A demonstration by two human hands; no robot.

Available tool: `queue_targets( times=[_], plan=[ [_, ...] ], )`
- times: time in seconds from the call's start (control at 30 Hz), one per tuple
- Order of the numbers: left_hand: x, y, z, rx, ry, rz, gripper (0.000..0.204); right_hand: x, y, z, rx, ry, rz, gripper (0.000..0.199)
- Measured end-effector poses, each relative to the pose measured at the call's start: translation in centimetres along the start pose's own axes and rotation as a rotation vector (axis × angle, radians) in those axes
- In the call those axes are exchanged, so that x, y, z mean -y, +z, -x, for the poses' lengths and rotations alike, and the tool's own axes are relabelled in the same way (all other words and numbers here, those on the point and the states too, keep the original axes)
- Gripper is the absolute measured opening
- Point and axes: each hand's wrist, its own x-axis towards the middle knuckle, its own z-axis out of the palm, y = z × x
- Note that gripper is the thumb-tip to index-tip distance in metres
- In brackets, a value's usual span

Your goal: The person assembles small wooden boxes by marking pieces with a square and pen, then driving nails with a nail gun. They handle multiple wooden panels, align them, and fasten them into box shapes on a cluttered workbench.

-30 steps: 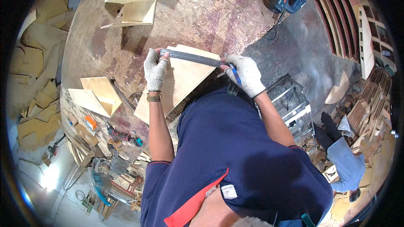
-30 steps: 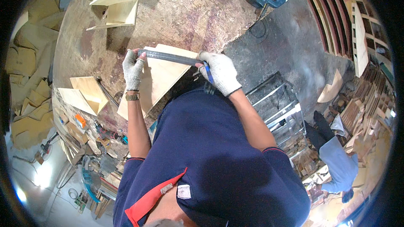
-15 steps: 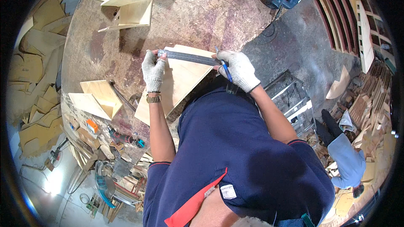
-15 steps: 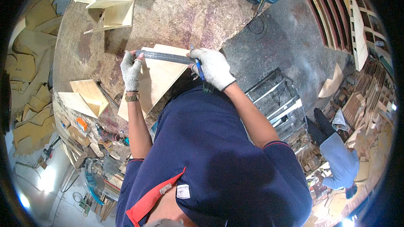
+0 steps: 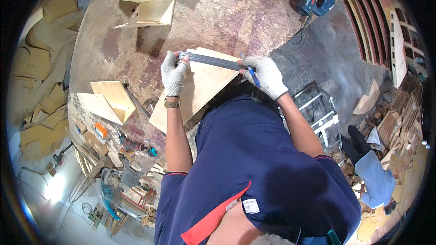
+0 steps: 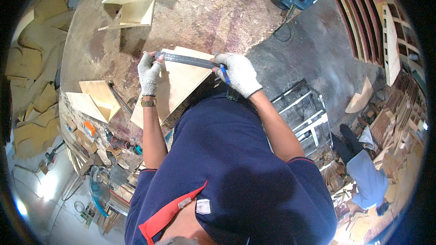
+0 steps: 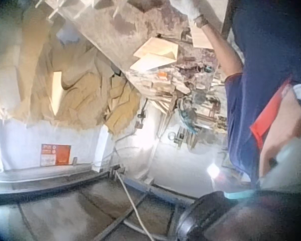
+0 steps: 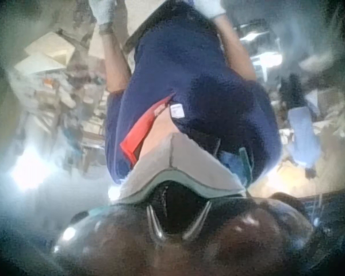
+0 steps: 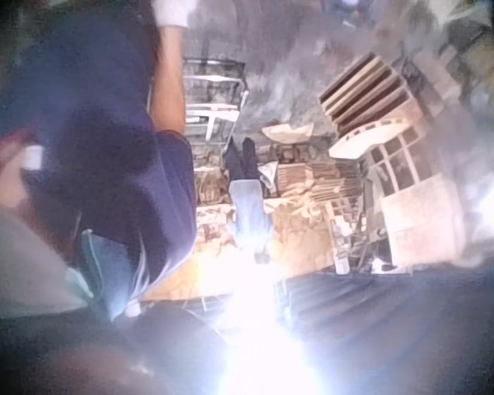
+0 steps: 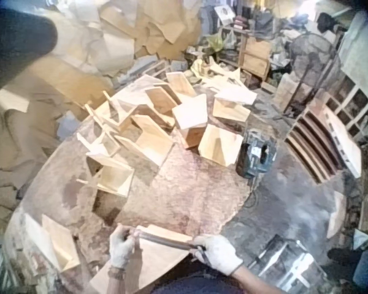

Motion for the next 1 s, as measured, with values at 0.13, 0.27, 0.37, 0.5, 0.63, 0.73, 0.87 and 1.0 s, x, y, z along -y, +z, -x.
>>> queue_targets(
  times=[0.13, 0.27, 0.37, 0.5, 0.63, 0.73, 0.87, 1.0],
  plan=[
    [0.1, -0.07, 0.13, -0.001, -0.036, -0.012, 0.024, 0.05, -0.05, -0.06, 0.0, -0.023, 0.026, 0.028],
    [0.07, -0.16, 0.03, -0.003, -0.044, -0.027, 0.027, -0.1, -0.01, 0.01, -0.017, -0.06, 0.052, 0.027],
    [-0.08, -0.06, 0.0, -0.006, -0.019, 0.001, 0.028, -0.25, 0.16, 0.03, -0.008, -0.037, 0.027, 0.026],
    [-0.47, -0.06, 0.12, 0.002, -0.043, 0.005, 0.027, -0.39, 0.33, 0.04, -0.031, -0.054, 0.022, 0.026],
    [-0.8, -0.13, 0.16, 0.008, -0.044, 0.009, 0.026, -0.4, 0.35, 0.04, -0.031, -0.046, 0.0, 0.026],
    [-0.79, -0.14, 0.07, 0.01, -0.091, -0.003, 0.026, -0.3, 0.3, 0.06, -0.032, -0.047, 0.013, 0.026],
    [-0.54, -0.1, 0.05, 0.005, -0.095, 0.027, 0.026, -0.09, 0.14, 0.05, -0.022, -0.032, 0.015, 0.027],
    [-0.22, -0.13, 0.05, 0.001, -0.051, 0.008, 0.026, -0.05, 0.02, 0.02, 0.001, -0.022, 0.035, 0.026]
  ],
)
